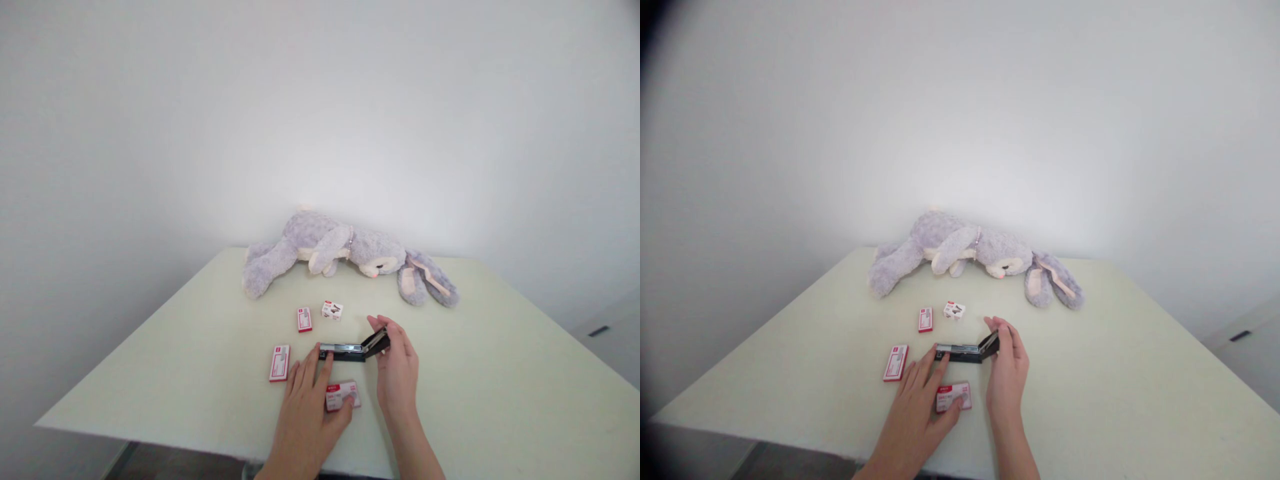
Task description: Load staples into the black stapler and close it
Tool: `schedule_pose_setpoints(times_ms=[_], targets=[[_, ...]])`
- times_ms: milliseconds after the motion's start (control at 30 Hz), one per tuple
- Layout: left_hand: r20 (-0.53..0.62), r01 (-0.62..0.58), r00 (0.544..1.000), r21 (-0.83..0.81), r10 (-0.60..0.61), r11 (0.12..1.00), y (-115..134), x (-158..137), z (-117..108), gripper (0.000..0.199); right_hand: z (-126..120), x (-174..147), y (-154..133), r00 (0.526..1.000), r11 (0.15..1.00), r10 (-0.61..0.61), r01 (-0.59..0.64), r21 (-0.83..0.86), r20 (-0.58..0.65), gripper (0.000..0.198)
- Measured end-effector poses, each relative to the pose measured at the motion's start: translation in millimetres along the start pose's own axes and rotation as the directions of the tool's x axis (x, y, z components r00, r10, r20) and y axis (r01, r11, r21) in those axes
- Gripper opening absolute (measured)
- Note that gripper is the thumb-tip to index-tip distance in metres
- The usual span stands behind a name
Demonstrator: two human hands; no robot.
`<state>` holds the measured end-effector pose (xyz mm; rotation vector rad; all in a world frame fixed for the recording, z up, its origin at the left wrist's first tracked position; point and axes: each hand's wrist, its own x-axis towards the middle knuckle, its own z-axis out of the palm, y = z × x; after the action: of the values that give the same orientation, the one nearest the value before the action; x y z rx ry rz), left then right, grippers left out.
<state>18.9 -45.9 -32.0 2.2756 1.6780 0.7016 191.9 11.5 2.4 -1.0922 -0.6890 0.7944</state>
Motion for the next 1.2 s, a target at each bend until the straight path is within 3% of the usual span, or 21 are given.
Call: schedule_pose_setpoints(times_ms=[100,267,433,567,667,767,833,933,1200], targets=[[0.015,0.018,1.0,0.006,-0.018,1.0,2.6,-1.3,-1.0,0.082,-20.4,6.9,7.9,0.967,0.952,0.244,-0.226,0.205,-0.066,0.049],[0.054,0.0,0.999,-0.032,0.002,0.999,0.6,-2.3,-1.9,0.099,-45.8,15.6,16.4,0.937,0.913,0.342,-0.315,0.259,-0.067,0.054],[0.137,-0.007,0.99,-0.163,0.03,0.987,-14.5,-6.2,-13.8,0.089,-65.4,4.7,9.0,0.948,0.939,0.298,-0.27,0.213,-0.113,0.055],[0.137,0.023,0.991,-0.224,0.008,0.974,-29.5,-11.8,-23.9,0.06,-98.6,-17.3,4.8,0.967,0.991,0.114,-0.127,-0.043,-0.228,0.058],[0.146,-0.002,0.989,-0.225,0.036,0.974,-31.5,-9.7,-30.4,0.046,-116.7,-35.3,4.8,0.982,0.909,0.183,-0.185,-0.373,-0.042,0.053],[0.156,-0.023,0.986,-0.208,0.056,0.978,-25.0,-1.5,-35.8,0.041,-112.0,-49.2,4.4,0.928,0.791,0.291,-0.096,-0.604,0.234,0.05],[0.161,-0.029,0.985,-0.198,0.062,0.98,-18.6,4.4,-37.5,0.04,-99.6,-53.5,3.6,0.885,0.765,0.311,-0.017,-0.644,0.347,0.048],[0.171,-0.04,0.982,-0.205,0.076,0.978,-10.2,10.1,-36.2,0.038,-82.3,-51.5,2.8,0.833,0.771,0.348,0.007,-0.637,0.431,0.046],[0.152,-0.028,0.986,-0.223,0.064,0.974,-6.0,12.1,-28.5,0.035,-73.0,-32.9,4.4,0.696,0.789,0.525,-0.182,-0.588,0.489,0.046]])
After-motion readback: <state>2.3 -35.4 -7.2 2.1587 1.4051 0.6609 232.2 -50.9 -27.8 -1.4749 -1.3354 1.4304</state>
